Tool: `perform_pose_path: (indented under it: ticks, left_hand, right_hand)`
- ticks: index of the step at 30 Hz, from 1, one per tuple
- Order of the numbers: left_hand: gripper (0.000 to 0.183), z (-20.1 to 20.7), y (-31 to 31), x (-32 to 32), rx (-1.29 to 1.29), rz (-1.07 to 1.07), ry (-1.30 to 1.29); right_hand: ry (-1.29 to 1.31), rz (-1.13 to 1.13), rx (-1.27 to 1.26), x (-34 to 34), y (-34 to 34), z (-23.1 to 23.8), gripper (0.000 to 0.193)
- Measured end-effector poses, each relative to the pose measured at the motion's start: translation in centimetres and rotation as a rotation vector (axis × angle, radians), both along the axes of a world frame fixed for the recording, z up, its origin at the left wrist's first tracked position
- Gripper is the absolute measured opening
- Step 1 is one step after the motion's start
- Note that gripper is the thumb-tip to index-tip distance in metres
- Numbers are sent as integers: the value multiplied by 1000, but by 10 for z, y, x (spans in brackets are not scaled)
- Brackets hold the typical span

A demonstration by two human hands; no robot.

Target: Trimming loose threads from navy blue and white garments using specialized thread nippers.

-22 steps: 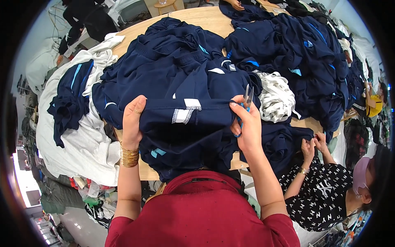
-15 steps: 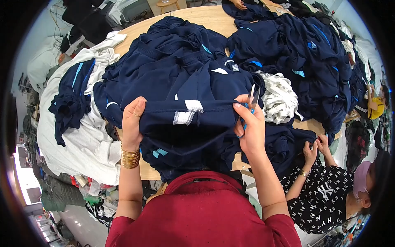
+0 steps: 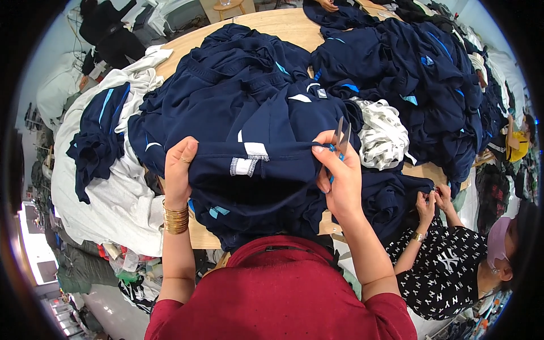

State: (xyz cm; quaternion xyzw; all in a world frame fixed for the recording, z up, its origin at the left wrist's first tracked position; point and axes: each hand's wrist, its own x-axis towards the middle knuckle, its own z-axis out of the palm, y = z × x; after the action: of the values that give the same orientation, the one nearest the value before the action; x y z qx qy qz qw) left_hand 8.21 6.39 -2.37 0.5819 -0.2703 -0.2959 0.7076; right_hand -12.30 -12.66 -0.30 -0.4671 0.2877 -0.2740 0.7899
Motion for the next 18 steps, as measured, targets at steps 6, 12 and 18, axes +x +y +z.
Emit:
perform_pose_path:
  ticks: [6,12,18]
  left_hand:
    - [31,-17,4,-5,178,65,-274]
    - [27,-33,8,-9,306,145,-315]
    - [15,-34,19,-12,284,27,-317]
  right_hand:
    - [26,13,-28,2,2,0,10]
    - [41,43,-126,4,5,-5,11]
    - [36,-58,-163,2,-9,2,11]
